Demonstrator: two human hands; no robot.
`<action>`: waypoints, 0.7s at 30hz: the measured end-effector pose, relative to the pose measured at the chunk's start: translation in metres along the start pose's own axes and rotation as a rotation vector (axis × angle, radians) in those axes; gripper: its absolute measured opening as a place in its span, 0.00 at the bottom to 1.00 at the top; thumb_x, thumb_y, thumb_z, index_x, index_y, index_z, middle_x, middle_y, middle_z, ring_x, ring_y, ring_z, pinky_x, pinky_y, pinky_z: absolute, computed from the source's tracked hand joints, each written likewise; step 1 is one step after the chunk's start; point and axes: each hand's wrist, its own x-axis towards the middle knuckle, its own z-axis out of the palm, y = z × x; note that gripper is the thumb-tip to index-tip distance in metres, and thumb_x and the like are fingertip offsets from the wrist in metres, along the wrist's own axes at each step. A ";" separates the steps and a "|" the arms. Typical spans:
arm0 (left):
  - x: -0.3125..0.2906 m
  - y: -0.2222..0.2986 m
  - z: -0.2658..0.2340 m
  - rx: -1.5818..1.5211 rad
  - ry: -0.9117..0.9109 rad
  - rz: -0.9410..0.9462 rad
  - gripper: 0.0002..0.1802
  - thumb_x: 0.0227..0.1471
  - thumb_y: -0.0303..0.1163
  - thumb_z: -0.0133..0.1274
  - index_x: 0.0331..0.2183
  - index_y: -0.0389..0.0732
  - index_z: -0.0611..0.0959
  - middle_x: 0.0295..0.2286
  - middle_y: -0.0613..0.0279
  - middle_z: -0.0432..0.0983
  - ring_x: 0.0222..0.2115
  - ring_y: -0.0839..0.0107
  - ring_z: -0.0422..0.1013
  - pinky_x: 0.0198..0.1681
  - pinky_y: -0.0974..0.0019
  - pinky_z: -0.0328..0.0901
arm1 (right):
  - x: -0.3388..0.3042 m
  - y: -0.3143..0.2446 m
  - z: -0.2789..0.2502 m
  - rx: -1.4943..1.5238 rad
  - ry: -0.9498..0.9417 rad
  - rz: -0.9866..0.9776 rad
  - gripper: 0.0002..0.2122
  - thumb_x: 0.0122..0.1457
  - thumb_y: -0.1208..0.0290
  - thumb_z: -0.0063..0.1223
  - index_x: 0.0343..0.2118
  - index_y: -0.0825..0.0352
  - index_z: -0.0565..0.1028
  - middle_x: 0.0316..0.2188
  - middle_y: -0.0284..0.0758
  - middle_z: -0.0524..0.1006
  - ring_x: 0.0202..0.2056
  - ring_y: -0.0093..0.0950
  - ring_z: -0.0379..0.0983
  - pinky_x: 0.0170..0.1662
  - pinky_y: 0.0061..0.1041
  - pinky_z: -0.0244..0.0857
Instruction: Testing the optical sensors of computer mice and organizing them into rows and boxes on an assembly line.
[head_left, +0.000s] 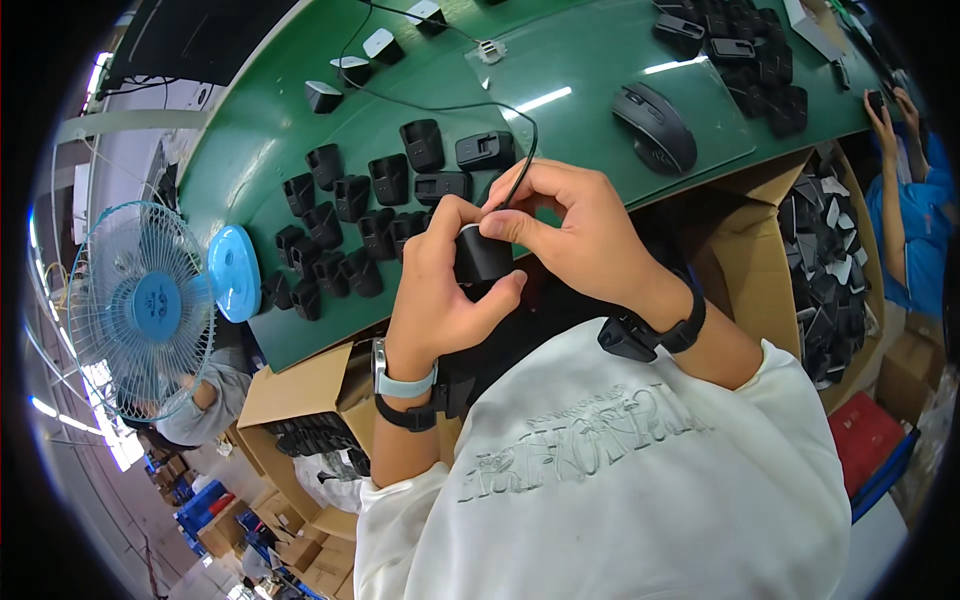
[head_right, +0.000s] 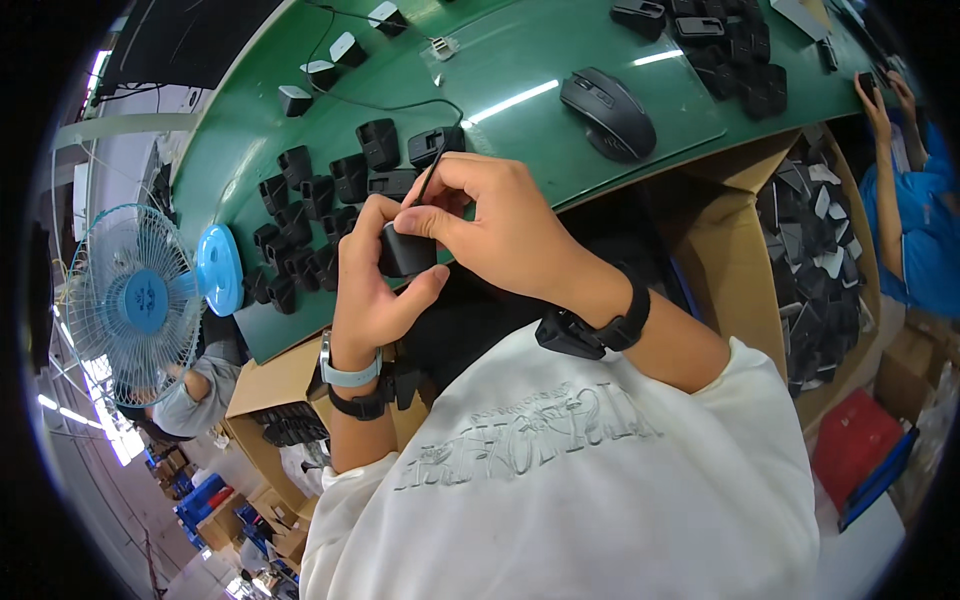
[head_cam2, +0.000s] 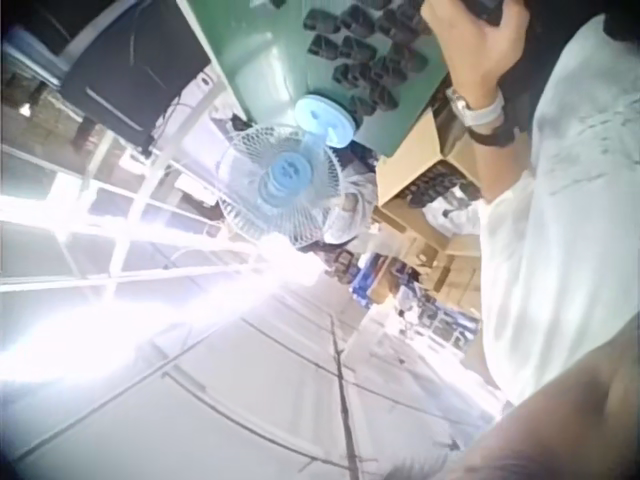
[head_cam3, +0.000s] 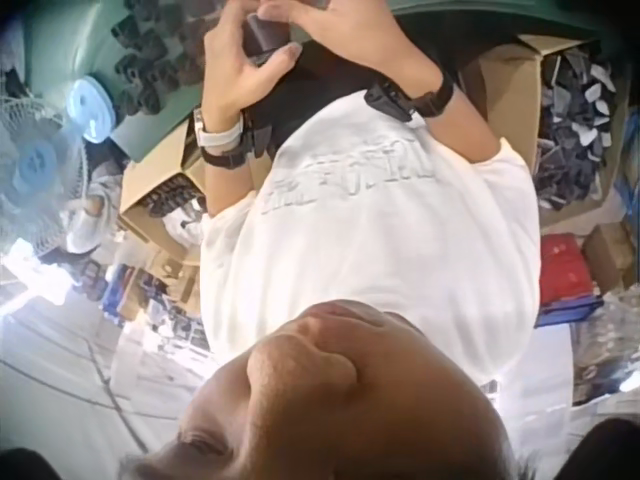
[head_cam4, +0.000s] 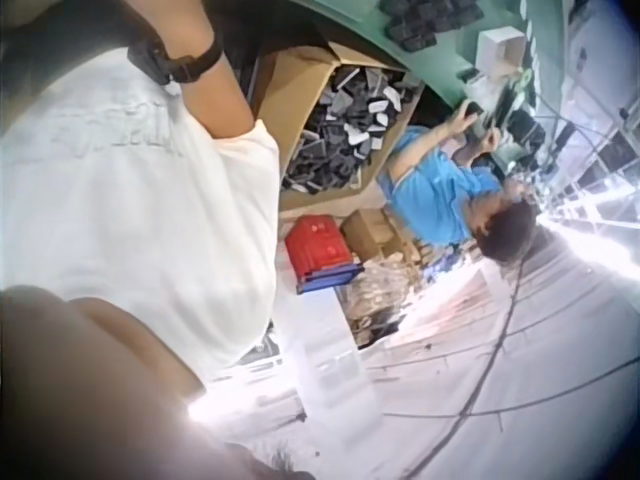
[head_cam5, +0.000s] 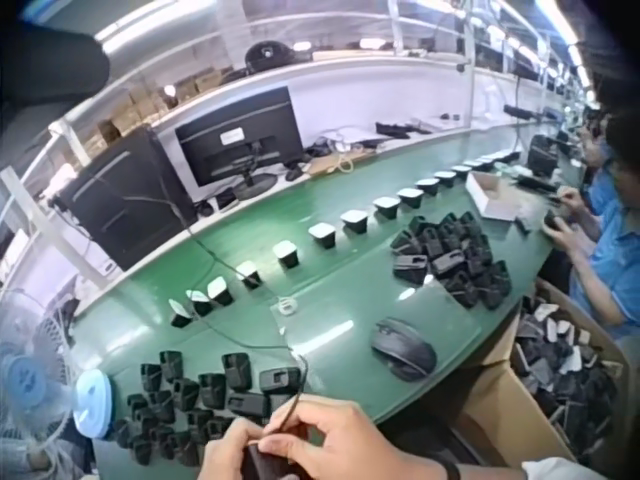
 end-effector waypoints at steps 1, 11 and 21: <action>0.001 -0.002 0.003 0.000 -0.002 0.003 0.23 0.37 0.31 0.65 0.35 0.36 0.72 0.19 0.62 0.72 0.18 0.72 0.68 0.25 0.71 0.65 | -0.001 0.000 -0.001 0.028 0.006 0.037 0.04 0.59 0.79 0.62 0.34 0.73 0.78 0.36 0.33 0.79 0.38 0.20 0.76 0.42 0.20 0.71; 0.003 -0.003 0.020 0.000 -0.027 -0.098 0.24 0.39 0.30 0.64 0.37 0.37 0.70 0.21 0.59 0.73 0.20 0.73 0.69 0.25 0.70 0.65 | -0.007 0.022 -0.012 -0.036 0.029 0.124 0.05 0.59 0.77 0.64 0.34 0.72 0.79 0.32 0.30 0.80 0.34 0.17 0.75 0.38 0.19 0.70; -0.006 -0.016 0.037 -1.388 0.061 -0.359 0.29 0.62 0.37 0.45 0.61 0.36 0.64 0.48 0.47 0.72 0.42 0.51 0.74 0.50 0.46 0.68 | -0.005 0.038 -0.112 -1.366 0.667 -0.384 0.27 0.50 0.62 0.68 0.52 0.64 0.72 0.46 0.43 0.75 0.50 0.45 0.67 0.53 0.38 0.63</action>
